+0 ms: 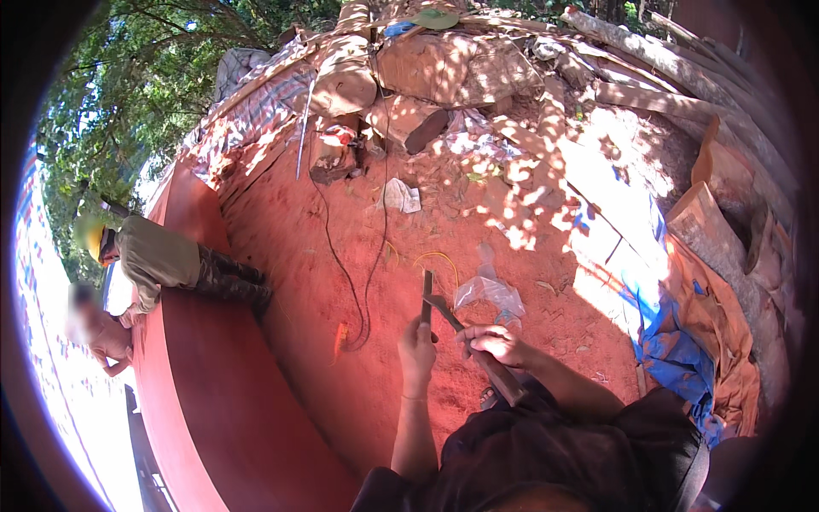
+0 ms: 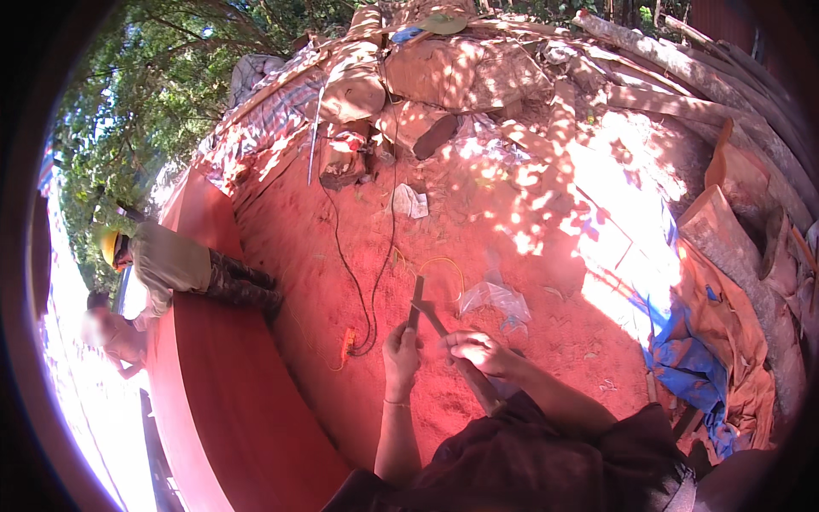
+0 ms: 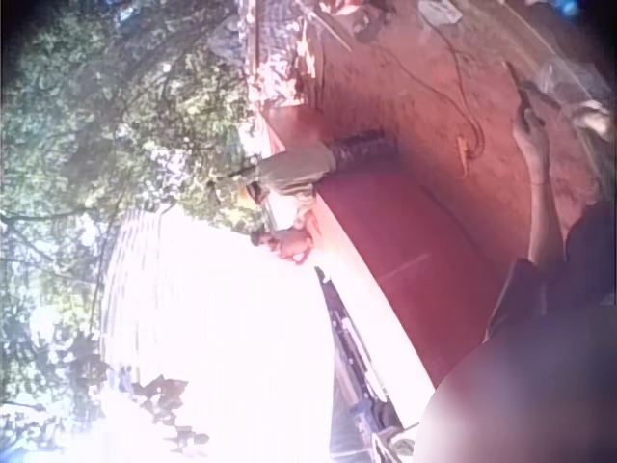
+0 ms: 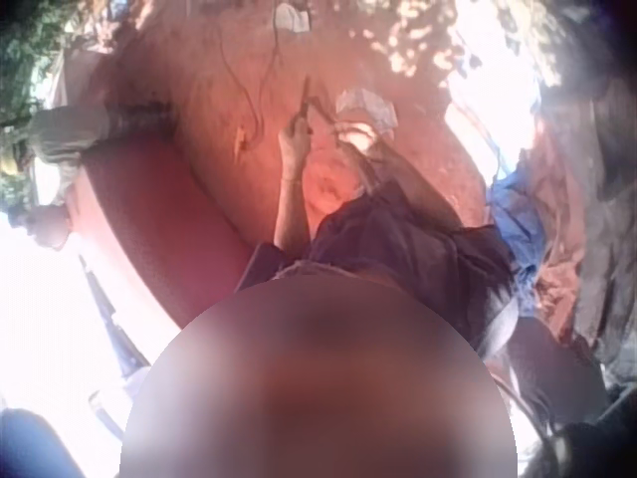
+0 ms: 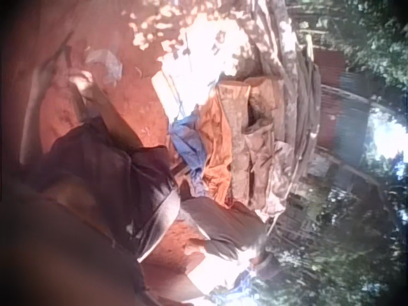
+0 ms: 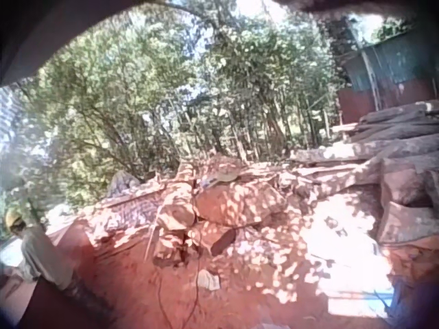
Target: The person picks up a small metal blade and a wooden stick, then uses the stick to rub the blade's edge repeatedly. The person holds the blade with both hands and continues rubbing the edge against the stick while standing in a cluttered outdoor area.
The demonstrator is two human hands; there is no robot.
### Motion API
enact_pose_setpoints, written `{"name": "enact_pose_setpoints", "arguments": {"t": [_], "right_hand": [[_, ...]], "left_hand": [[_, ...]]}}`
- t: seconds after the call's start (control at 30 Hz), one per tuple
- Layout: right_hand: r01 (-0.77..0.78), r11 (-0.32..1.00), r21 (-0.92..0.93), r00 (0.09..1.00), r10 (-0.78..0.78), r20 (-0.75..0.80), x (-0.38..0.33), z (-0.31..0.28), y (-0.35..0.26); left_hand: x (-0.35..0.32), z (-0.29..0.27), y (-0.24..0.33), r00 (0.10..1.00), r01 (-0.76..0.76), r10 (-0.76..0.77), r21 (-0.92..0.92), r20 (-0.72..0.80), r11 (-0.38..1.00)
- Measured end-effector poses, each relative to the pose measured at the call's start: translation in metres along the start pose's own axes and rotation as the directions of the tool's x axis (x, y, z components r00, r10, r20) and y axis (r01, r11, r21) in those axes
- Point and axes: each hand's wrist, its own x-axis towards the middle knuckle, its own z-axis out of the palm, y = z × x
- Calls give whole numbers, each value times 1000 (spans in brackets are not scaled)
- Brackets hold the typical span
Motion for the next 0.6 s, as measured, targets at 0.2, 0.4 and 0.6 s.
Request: {"name": "enact_pose_setpoints", "arguments": {"t": [0.2,0.4,0.6], "right_hand": [[204,970,134,964,-223,148,111,-78,-52],[263,816,-515,902,-398,-169,196,-150,-120],[115,647,-754,837,-471,-277,269,-223,-192]], "left_hand": [[128,25,19,992,103,-96,-80,82,991],[283,85,62,976,62,-58,-11,209,998],[382,127,103,974,54,-61,37,217,998]]}}
